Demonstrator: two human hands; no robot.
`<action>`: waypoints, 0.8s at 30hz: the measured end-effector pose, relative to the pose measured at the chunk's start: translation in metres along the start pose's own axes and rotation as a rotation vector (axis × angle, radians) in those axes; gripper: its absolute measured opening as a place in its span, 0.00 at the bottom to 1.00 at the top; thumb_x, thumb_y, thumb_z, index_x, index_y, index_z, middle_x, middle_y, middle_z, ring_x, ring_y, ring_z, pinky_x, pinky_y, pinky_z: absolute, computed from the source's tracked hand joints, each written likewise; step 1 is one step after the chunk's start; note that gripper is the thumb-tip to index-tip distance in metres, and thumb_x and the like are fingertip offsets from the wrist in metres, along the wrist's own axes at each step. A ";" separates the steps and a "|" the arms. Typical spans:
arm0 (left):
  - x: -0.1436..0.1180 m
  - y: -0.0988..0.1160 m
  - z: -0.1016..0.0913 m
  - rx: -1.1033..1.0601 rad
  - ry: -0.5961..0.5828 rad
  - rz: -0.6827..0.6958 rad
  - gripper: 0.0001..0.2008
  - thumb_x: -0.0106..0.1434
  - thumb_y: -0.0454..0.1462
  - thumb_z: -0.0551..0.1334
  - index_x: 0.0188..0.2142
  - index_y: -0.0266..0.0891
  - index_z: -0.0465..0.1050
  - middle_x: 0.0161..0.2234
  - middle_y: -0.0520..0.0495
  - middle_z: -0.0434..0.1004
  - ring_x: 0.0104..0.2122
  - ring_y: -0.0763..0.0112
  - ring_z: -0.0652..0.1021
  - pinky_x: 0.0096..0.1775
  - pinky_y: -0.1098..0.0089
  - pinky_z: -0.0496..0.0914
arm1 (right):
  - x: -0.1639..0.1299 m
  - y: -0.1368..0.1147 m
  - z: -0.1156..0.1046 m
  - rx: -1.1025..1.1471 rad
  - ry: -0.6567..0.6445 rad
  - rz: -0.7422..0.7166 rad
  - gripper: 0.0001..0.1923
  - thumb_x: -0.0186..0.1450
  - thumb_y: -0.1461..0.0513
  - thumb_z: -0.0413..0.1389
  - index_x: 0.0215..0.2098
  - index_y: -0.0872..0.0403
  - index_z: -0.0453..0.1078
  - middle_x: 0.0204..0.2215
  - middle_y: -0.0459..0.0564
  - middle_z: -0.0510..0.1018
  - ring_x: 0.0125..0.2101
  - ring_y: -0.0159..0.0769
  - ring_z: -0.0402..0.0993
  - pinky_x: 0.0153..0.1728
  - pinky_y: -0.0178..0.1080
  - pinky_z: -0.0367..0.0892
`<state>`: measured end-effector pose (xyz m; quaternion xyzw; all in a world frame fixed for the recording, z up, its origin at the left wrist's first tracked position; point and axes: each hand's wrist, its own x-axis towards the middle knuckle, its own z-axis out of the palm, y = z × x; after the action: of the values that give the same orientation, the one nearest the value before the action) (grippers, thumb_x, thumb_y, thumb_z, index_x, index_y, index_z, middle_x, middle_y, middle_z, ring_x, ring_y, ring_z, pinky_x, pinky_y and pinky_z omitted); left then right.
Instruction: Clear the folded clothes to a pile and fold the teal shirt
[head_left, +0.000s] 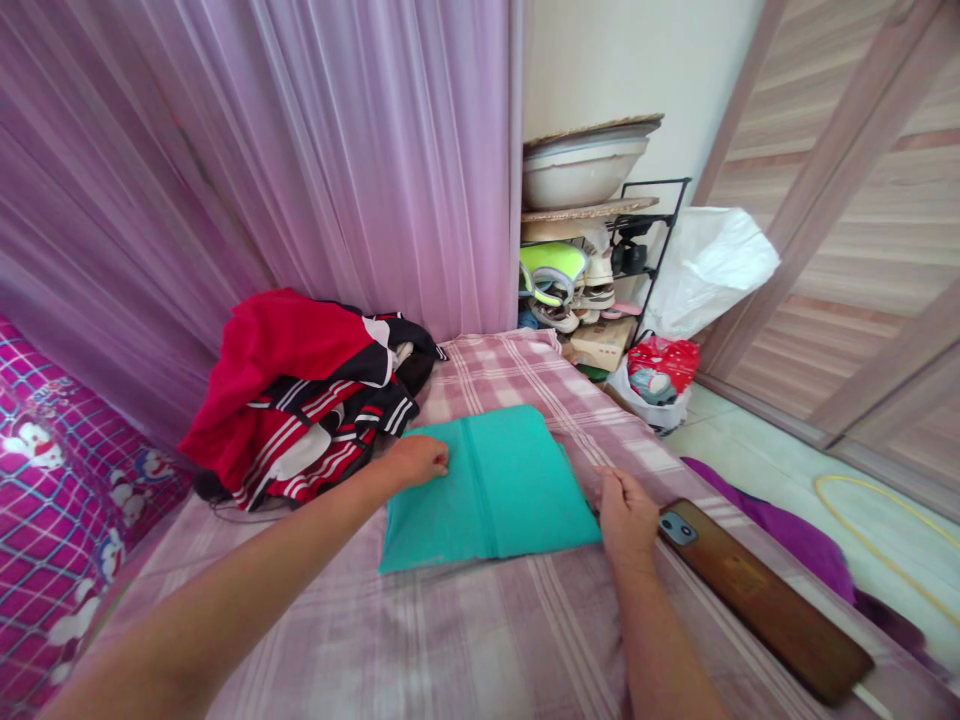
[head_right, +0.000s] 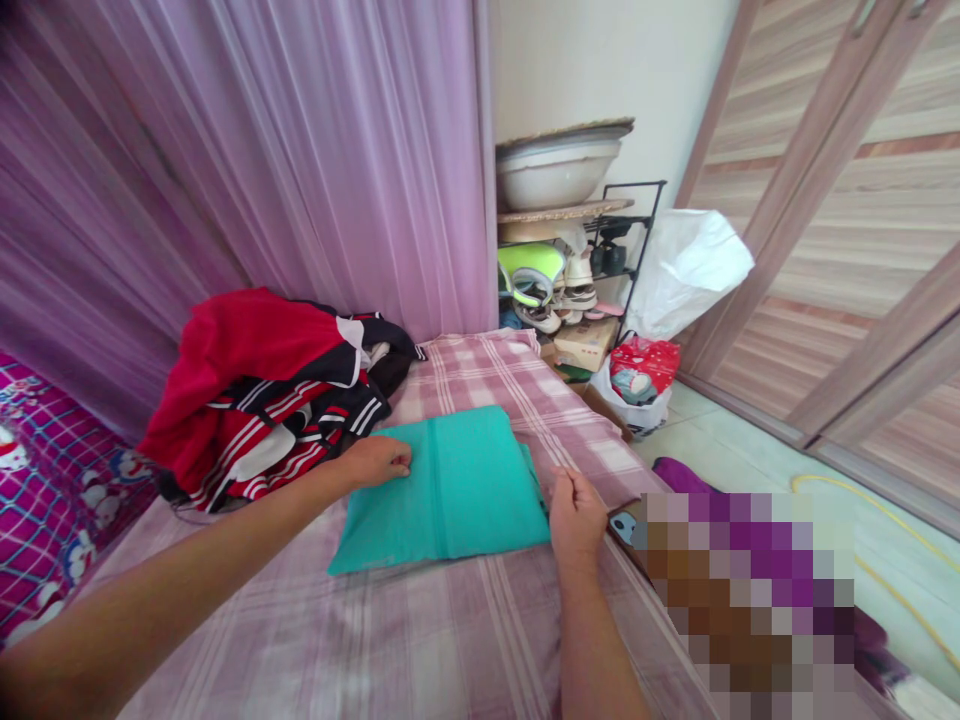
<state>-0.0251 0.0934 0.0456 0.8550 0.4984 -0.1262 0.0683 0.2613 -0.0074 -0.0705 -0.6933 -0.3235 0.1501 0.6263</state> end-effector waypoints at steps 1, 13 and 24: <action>0.001 0.002 0.003 -0.003 -0.002 -0.001 0.06 0.61 0.41 0.61 0.35 0.43 0.76 0.37 0.48 0.80 0.41 0.60 0.78 0.41 0.66 0.70 | 0.000 0.000 0.000 -0.004 -0.001 -0.006 0.25 0.59 0.47 0.50 0.33 0.58 0.79 0.20 0.51 0.77 0.22 0.38 0.69 0.26 0.39 0.64; -0.001 -0.042 0.008 -0.045 0.140 -0.134 0.23 0.61 0.46 0.64 0.54 0.42 0.70 0.56 0.43 0.74 0.53 0.60 0.75 0.52 0.66 0.68 | -0.001 -0.006 0.001 -0.012 -0.009 -0.003 0.26 0.56 0.47 0.49 0.33 0.58 0.79 0.21 0.51 0.77 0.23 0.39 0.70 0.29 0.40 0.66; -0.001 -0.028 0.011 -0.023 0.261 -0.152 0.13 0.69 0.36 0.50 0.41 0.36 0.72 0.44 0.37 0.78 0.45 0.60 0.76 0.47 0.64 0.67 | 0.000 -0.007 -0.002 -0.031 -0.016 0.013 0.25 0.55 0.48 0.49 0.33 0.58 0.79 0.21 0.51 0.78 0.24 0.40 0.70 0.29 0.40 0.65</action>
<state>-0.0511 0.1036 0.0355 0.8230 0.5679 -0.0133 0.0028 0.2607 -0.0095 -0.0638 -0.7038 -0.3260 0.1547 0.6120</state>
